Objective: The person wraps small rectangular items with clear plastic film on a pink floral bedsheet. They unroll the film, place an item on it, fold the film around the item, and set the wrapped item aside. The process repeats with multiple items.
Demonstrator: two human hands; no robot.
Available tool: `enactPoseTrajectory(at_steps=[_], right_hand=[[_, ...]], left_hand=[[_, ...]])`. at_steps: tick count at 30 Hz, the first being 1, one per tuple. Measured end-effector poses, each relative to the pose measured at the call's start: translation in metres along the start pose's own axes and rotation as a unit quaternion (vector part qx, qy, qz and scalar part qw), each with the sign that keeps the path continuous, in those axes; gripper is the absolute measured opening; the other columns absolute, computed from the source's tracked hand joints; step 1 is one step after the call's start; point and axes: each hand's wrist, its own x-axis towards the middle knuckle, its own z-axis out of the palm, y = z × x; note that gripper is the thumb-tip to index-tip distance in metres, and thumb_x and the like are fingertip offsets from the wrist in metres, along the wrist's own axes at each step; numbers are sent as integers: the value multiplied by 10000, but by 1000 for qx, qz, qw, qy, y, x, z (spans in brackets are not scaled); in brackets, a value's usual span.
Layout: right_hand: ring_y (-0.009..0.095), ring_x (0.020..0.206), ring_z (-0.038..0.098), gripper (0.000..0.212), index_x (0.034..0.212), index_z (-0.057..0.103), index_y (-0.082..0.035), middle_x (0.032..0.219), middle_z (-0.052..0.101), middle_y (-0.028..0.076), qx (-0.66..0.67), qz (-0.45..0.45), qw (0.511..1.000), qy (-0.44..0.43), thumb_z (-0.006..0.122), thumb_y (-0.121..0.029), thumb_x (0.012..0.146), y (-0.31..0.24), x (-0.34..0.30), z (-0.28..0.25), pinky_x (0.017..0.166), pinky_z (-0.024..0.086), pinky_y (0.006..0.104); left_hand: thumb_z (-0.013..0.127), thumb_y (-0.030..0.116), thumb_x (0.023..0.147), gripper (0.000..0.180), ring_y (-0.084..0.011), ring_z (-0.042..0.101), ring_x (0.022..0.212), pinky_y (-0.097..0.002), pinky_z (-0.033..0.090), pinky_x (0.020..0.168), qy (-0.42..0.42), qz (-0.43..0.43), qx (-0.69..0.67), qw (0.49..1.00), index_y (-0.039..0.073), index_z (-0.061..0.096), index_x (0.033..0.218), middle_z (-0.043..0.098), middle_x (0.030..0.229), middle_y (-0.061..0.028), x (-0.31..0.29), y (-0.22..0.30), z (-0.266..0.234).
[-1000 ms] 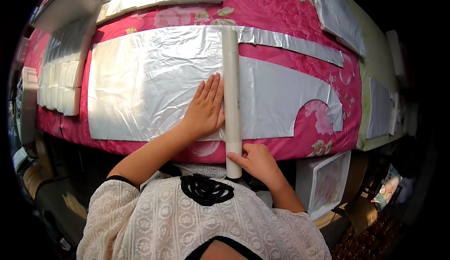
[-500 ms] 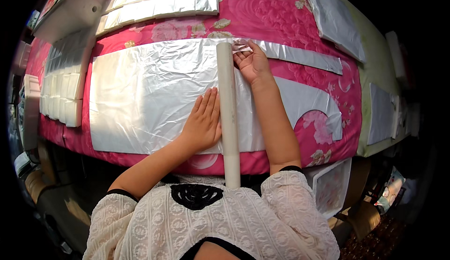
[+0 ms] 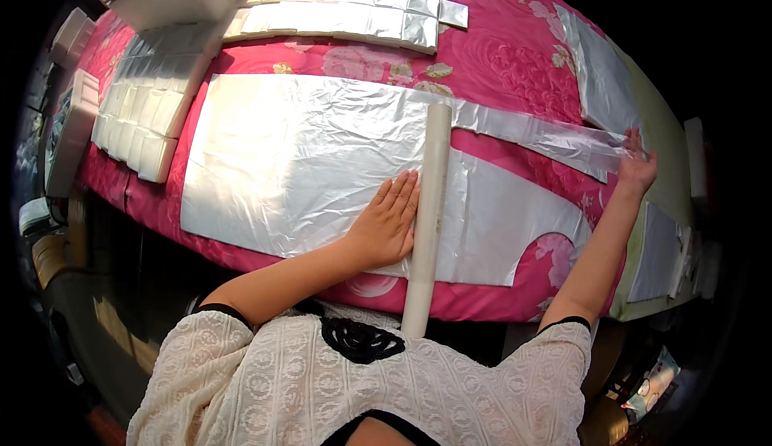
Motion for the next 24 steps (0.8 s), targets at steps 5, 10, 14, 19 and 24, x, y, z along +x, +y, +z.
enactPoseTrajectory(at_steps=[5,10,14,19,24], right_hand=[[311,1236,391,716,1442,16,-106,1418,247,203,-182,-60,968,-159,466,-311,924,74,-99,95,974,385,468],[313,1354,231,895,1455,106,-107,1460,235,184,-426,-103,746,-502,598,-490,812,191,-256,143,1086,181,429],[333,1376,134,971,1417,247,-68,1466,211,174,-588,-197,466,-631,685,-537,687,232,-324,150,1095,164,455],[356,1374,118,964,1416,244,-62,1467,212,163,-567,-160,536,-605,689,-518,693,236,-321,132,1093,170,454],[359,1349,194,835,1365,343,-39,1428,285,181,-601,-169,541,-564,685,-449,724,195,-304,88,1076,221,450]], left_hand=[[378,282,853,659,-382,132,1367,-447,106,1113,17,-13,-3,1000,-112,217,1357,189,1435,-281,-5,-3,2],[425,371,912,597,-309,324,1286,-408,270,1048,136,-124,-500,846,-3,286,1357,333,1373,-216,-6,-17,-28],[471,383,927,503,-211,534,1107,-325,451,904,39,-208,-903,373,44,400,1292,502,1242,-116,-16,-55,-86],[628,115,828,338,-86,570,789,-221,460,684,-16,-345,-703,621,8,526,1132,606,910,-46,-57,-108,-109],[648,52,782,311,-97,592,744,-224,468,668,53,-402,-470,784,-5,567,1077,620,861,-33,-107,-168,-128]])
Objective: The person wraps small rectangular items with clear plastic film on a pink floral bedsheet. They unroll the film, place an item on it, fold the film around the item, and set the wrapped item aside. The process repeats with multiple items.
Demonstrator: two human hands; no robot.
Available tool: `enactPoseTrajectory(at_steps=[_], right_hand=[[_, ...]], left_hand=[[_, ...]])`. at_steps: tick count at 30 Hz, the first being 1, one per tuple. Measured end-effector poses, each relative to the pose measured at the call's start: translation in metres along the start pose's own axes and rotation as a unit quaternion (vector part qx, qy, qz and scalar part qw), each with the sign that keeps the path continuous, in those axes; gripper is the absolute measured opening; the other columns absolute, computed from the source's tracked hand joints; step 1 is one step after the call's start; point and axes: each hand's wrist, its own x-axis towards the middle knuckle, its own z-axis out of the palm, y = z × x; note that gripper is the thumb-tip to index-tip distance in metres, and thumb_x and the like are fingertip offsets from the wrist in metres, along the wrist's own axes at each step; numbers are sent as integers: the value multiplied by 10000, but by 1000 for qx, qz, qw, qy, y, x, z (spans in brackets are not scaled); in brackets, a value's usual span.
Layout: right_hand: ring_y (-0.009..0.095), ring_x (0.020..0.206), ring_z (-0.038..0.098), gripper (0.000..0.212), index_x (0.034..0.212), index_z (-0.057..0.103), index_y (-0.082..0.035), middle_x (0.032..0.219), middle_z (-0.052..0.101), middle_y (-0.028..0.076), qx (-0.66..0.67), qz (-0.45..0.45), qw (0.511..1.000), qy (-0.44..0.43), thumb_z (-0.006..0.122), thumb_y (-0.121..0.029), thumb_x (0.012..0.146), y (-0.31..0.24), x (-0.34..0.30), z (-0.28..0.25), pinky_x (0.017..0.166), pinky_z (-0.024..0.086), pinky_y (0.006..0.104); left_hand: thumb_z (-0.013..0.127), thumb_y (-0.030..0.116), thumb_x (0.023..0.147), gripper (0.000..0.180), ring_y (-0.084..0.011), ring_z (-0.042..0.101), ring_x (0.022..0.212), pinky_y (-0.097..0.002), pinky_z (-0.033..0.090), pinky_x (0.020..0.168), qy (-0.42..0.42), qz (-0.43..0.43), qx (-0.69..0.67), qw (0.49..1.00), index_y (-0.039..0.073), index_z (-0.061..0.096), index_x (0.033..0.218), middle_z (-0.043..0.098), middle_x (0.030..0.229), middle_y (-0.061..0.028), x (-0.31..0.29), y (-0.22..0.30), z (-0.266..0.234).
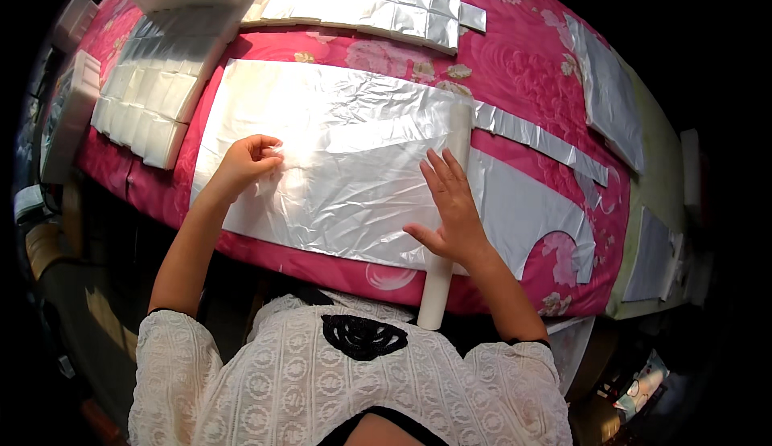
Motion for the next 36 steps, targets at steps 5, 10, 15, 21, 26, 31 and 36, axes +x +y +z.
enactPoseTrajectory(at_steps=[5,10,15,21,26,31,36], right_hand=[[353,1321,270,731,1319,416,-30,1397,347,178,-22,32,999,-25,636,-450,763,21,-52,-10,1062,254,442],[338,1325,273,669,1297,449,-45,1410,342,153,-54,-22,996,-67,540,-497,812,22,-52,-11,1062,248,448],[332,1347,231,651,1313,445,-75,1417,346,131,-68,-72,987,-130,411,-538,857,-3,-12,15,1098,138,462],[327,1213,425,429,1203,523,-24,1220,531,173,413,-222,868,-165,508,-308,882,-110,74,54,1007,343,400],[308,1150,499,359,1168,559,-55,1182,574,123,139,-233,961,-51,546,-211,845,-59,98,54,982,377,410],[273,1349,236,603,1381,341,-140,1439,302,96,-59,-294,939,-168,499,-401,861,-36,124,93,1093,200,436],[284,1314,296,574,1310,438,-105,1367,406,102,-21,-327,936,-125,514,-442,852,-97,189,163,1087,204,460]], left_hand=[[645,36,769,358,-144,599,868,-245,480,757,205,69,291,932,-10,574,1117,632,998,-95,-26,-18,-69],[645,64,796,358,-172,577,997,-277,464,832,329,120,221,910,-1,566,1139,613,1083,-109,-44,-40,-101],[616,74,826,328,-172,570,1023,-303,452,862,304,193,194,912,39,570,1149,602,1117,-90,-54,-19,-64],[608,66,827,306,-184,580,1016,-297,456,849,253,222,149,930,36,574,1130,600,1124,-85,-73,-4,-27],[597,40,818,324,-180,583,999,-287,456,841,235,184,110,948,27,568,1141,598,1117,-87,-117,-26,-37],[556,3,840,347,-132,545,994,-259,446,864,208,99,58,971,4,521,1185,564,1134,-69,-153,-60,-33],[646,94,786,536,-186,526,959,-298,458,829,251,89,167,949,0,422,1264,506,1121,-114,-165,-56,-4]])
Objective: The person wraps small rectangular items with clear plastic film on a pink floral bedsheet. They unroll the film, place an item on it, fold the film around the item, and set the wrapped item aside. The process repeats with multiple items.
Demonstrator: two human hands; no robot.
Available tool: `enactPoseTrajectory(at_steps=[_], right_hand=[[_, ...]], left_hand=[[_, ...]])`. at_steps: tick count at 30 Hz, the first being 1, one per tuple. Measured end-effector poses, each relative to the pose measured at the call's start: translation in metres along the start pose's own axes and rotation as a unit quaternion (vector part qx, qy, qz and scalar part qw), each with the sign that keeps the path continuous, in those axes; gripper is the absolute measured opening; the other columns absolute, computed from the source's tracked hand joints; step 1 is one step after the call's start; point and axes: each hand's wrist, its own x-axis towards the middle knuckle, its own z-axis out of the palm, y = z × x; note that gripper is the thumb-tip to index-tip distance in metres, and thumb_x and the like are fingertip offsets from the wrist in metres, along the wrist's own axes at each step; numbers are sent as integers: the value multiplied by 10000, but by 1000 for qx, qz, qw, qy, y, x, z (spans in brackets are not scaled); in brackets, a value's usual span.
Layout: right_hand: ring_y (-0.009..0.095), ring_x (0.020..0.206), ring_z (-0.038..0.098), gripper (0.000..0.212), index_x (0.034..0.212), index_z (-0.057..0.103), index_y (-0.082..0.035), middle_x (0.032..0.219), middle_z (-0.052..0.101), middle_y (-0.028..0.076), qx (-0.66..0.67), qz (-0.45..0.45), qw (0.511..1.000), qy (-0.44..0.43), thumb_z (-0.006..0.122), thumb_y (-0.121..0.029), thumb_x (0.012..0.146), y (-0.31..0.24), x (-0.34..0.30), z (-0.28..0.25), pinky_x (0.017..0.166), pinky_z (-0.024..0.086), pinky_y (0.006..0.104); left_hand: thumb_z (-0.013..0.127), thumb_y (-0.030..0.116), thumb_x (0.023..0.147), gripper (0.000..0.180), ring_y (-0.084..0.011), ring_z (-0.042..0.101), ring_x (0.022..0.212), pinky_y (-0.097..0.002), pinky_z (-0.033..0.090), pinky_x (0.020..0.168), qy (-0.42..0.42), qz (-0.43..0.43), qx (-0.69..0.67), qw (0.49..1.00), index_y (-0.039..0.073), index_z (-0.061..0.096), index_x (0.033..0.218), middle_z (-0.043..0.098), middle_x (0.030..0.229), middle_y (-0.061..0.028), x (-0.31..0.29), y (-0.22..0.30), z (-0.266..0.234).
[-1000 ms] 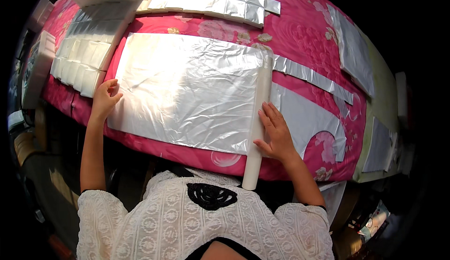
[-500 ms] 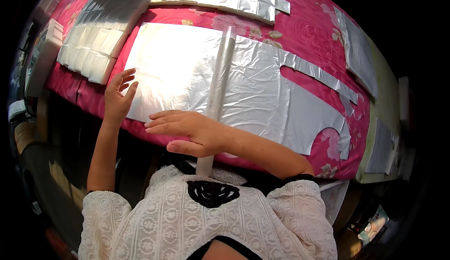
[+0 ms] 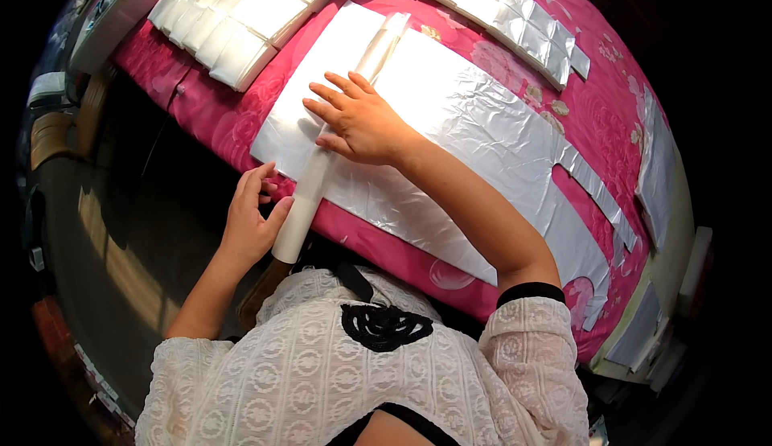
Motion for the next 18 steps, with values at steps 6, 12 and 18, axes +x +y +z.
enactPoseTrajectory(at_steps=[6,12,18], right_hand=[[339,1330,228,593,1341,340,-9,1376,334,211,-1,202,971,130,529,-229,824,-37,72,43,1079,211,458],[319,1131,474,847,1368,108,74,1262,393,251,505,354,685,389,633,-162,747,-32,56,25,941,420,382],[176,846,592,664,1256,305,36,938,544,115,739,252,531,329,675,-215,765,-35,4,-70,785,512,322]], left_hand=[[772,175,660,821,-366,503,1006,-428,426,863,18,-53,185,981,-15,308,1310,470,1129,-211,-6,-12,7],[750,186,685,716,-157,610,823,-295,522,737,-166,-176,-401,883,-43,399,1266,595,1046,-134,-4,6,-6],[769,359,647,837,-151,589,654,-280,511,578,-317,-181,-540,759,-103,393,1236,605,860,-116,14,48,18]])
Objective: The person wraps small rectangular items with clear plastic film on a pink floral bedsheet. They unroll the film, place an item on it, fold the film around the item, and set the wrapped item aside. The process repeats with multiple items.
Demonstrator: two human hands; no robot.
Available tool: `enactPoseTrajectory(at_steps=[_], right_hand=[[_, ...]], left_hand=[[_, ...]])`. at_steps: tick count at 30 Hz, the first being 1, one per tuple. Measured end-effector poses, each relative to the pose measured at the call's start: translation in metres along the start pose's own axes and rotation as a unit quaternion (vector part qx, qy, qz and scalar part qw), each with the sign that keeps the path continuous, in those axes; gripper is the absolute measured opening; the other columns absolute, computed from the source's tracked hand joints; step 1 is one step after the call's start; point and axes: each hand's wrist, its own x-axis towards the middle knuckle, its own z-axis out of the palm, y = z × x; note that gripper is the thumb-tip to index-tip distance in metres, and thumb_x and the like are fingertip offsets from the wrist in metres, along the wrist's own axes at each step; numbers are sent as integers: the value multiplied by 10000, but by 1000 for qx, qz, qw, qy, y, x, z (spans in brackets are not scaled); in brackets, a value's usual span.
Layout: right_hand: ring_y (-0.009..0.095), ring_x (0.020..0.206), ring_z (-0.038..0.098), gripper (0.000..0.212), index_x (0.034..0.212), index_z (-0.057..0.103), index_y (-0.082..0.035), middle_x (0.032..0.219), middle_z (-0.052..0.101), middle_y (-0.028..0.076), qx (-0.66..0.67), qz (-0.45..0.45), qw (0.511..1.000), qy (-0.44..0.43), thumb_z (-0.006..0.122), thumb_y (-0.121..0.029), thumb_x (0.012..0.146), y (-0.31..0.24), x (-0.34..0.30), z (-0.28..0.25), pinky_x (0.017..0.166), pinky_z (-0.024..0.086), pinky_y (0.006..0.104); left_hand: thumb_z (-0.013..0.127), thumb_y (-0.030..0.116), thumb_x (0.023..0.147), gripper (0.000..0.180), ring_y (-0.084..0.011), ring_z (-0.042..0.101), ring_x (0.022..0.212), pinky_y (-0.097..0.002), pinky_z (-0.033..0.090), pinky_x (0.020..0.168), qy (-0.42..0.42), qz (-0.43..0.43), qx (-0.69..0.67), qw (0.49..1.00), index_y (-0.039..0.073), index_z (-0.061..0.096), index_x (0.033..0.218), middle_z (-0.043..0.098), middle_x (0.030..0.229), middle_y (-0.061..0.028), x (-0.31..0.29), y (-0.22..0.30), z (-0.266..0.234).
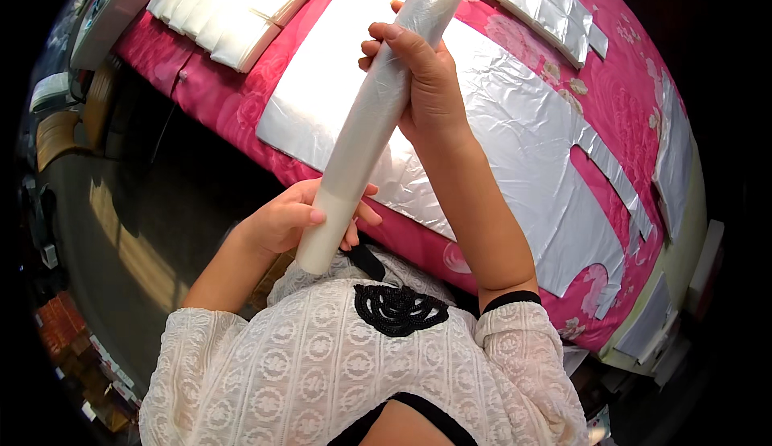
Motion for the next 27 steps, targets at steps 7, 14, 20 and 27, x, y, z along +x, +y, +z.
enactPoseTrajectory(at_steps=[7,14,20,27], right_hand=[[165,771,590,598,1200,315,19,865,538,102,104,-33,994,7,674,-160,757,-28,-47,-37,678,527,317],[147,737,561,548,1187,324,9,845,523,80,90,-63,992,65,647,-155,776,-42,-89,-52,650,513,307],[146,752,551,537,1200,324,1,863,519,80,72,-66,986,137,641,-162,798,-39,-107,-65,670,507,306],[151,778,573,465,1122,381,21,895,528,92,-129,-52,962,236,661,-160,799,-3,-118,-90,688,511,302]], left_hand=[[720,233,699,629,-95,520,561,-227,438,524,-134,-79,18,988,-61,442,1181,506,720,-12,36,-6,41],[717,242,703,675,-93,525,548,-228,451,487,-229,-136,-108,958,-80,408,1210,509,716,-17,54,-36,64],[699,275,719,691,-108,535,564,-227,457,501,-259,-184,-154,936,-77,388,1225,520,747,-32,65,-51,64],[528,487,838,616,-135,570,691,-271,479,632,7,-35,261,965,12,406,1210,572,874,-73,84,-52,69]])
